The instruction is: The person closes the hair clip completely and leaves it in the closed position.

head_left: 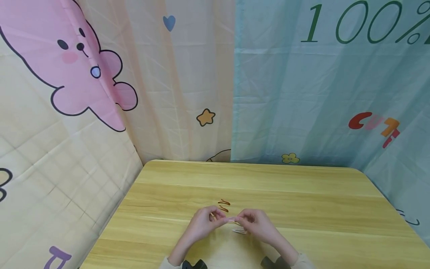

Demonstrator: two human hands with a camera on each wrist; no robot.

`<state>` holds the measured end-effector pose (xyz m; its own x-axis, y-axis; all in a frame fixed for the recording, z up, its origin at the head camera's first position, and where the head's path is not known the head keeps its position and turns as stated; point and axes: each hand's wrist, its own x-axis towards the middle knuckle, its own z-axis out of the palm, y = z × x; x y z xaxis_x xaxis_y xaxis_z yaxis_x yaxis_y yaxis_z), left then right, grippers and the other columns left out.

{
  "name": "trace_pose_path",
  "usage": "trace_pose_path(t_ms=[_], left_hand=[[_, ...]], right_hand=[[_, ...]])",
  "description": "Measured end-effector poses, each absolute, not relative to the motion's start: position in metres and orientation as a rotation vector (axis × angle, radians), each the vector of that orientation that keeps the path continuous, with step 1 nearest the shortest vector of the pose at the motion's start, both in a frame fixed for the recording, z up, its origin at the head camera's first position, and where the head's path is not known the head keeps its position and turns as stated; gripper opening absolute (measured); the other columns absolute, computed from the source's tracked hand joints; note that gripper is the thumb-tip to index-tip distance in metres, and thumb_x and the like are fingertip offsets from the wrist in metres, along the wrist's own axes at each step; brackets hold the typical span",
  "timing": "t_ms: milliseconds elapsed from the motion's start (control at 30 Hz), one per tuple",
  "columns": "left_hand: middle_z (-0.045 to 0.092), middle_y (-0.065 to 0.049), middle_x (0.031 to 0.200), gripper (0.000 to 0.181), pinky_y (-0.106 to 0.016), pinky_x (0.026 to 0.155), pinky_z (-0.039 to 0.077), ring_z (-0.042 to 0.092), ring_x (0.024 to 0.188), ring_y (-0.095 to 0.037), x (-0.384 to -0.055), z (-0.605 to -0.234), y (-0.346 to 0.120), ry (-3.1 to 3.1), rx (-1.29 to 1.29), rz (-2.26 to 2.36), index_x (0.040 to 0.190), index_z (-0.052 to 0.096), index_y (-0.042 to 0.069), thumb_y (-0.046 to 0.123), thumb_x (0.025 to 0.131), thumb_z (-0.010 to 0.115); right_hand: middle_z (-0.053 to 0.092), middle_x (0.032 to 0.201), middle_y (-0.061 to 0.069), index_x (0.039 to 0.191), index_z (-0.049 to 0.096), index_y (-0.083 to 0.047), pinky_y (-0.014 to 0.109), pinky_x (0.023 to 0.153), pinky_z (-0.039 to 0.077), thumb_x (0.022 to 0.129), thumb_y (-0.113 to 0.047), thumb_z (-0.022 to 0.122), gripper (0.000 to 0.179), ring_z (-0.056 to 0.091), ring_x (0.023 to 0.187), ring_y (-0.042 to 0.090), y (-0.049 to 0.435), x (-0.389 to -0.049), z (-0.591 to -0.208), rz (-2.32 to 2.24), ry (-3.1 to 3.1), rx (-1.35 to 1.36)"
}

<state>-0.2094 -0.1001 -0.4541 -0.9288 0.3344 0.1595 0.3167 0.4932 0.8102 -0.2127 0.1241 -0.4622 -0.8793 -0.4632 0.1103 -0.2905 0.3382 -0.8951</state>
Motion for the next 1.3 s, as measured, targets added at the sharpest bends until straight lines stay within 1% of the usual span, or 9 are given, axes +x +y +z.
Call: trace_pose_path(t_ms=[133,267,467,633,700,933,1033,1200,1300], left_hand=[[0.061,0.010,0.079,0.030,-0.023,0.049,0.042,0.053,0.058,-0.009,-0.210,-0.454,-0.099,2.668,0.580,1.455,0.094,0.070,0.015,0.043,0.085,0.070],[0.064,0.010,0.086,0.032,-0.022,0.046,0.039,0.053,0.057,-0.008,-0.210,-0.454,-0.099,2.605,0.604,1.467,0.102,0.071,0.012,0.041,0.088,0.066],[0.068,0.004,0.091,0.029,-0.021,0.044,0.038,0.062,0.063,-0.020,-0.210,-0.453,-0.100,2.526,0.678,1.494,0.106,0.070,0.008,0.033,0.093,0.062],[0.068,0.002,0.091,0.027,-0.023,0.047,0.042,0.064,0.066,-0.023,-0.210,-0.454,-0.100,2.501,0.705,1.494,0.105,0.071,0.008,0.031,0.094,0.060],[0.068,0.002,0.090,0.026,-0.023,0.048,0.043,0.063,0.066,-0.023,-0.210,-0.454,-0.100,2.501,0.702,1.491,0.104,0.071,0.009,0.031,0.094,0.060],[0.067,-0.005,0.086,0.024,-0.022,0.048,0.042,0.062,0.066,-0.021,-0.211,-0.455,-0.099,2.519,0.680,1.483,0.100,0.070,0.009,0.030,0.094,0.061],[0.067,-0.003,0.085,0.022,-0.022,0.049,0.042,0.062,0.065,-0.018,-0.210,-0.454,-0.100,2.530,0.678,1.481,0.098,0.070,0.010,0.029,0.093,0.062],[0.064,0.004,0.082,0.019,-0.023,0.051,0.043,0.059,0.064,-0.012,-0.210,-0.452,-0.100,2.529,0.674,1.494,0.095,0.070,0.011,0.028,0.093,0.062],[0.063,0.005,0.082,0.017,-0.023,0.052,0.043,0.058,0.063,-0.010,-0.209,-0.450,-0.100,2.522,0.678,1.500,0.094,0.070,0.011,0.027,0.093,0.062]], right_hand=[[0.054,0.061,-0.001,0.089,0.067,-0.001,0.021,0.044,0.042,0.093,-0.028,0.062,0.028,0.050,0.050,0.009,0.124,-0.211,-0.458,-1.598,2.425,-0.691],[0.053,0.060,-0.001,0.089,0.066,0.000,0.020,0.044,0.040,0.094,-0.026,0.061,0.027,0.049,0.049,0.008,0.124,-0.210,-0.455,-1.625,2.397,-0.703],[0.052,0.059,0.000,0.090,0.067,-0.002,0.020,0.043,0.037,0.094,-0.030,0.060,0.029,0.047,0.048,0.009,0.122,-0.211,-0.454,-1.611,2.396,-0.679],[0.053,0.060,0.001,0.091,0.067,-0.002,0.020,0.043,0.039,0.095,-0.030,0.059,0.030,0.048,0.049,0.009,0.122,-0.211,-0.454,-1.596,2.410,-0.697],[0.054,0.061,0.001,0.091,0.066,-0.002,0.020,0.044,0.040,0.095,-0.031,0.059,0.031,0.048,0.049,0.008,0.122,-0.211,-0.454,-1.589,2.414,-0.698],[0.052,0.061,-0.001,0.090,0.066,-0.001,0.019,0.044,0.039,0.094,-0.027,0.061,0.027,0.047,0.049,0.006,0.121,-0.211,-0.456,-1.618,2.377,-0.687],[0.051,0.061,-0.002,0.090,0.066,-0.003,0.018,0.044,0.038,0.094,-0.021,0.060,0.020,0.046,0.049,0.006,0.120,-0.209,-0.454,-1.633,2.362,-0.682],[0.051,0.061,0.000,0.089,0.065,-0.004,0.018,0.046,0.038,0.095,-0.013,0.058,0.013,0.045,0.049,0.006,0.116,-0.201,-0.439,-1.624,2.359,-0.663],[0.052,0.062,0.000,0.091,0.065,-0.004,0.021,0.046,0.042,0.096,-0.015,0.057,0.014,0.046,0.050,0.006,0.118,-0.205,-0.446,-1.616,2.351,-0.665]])
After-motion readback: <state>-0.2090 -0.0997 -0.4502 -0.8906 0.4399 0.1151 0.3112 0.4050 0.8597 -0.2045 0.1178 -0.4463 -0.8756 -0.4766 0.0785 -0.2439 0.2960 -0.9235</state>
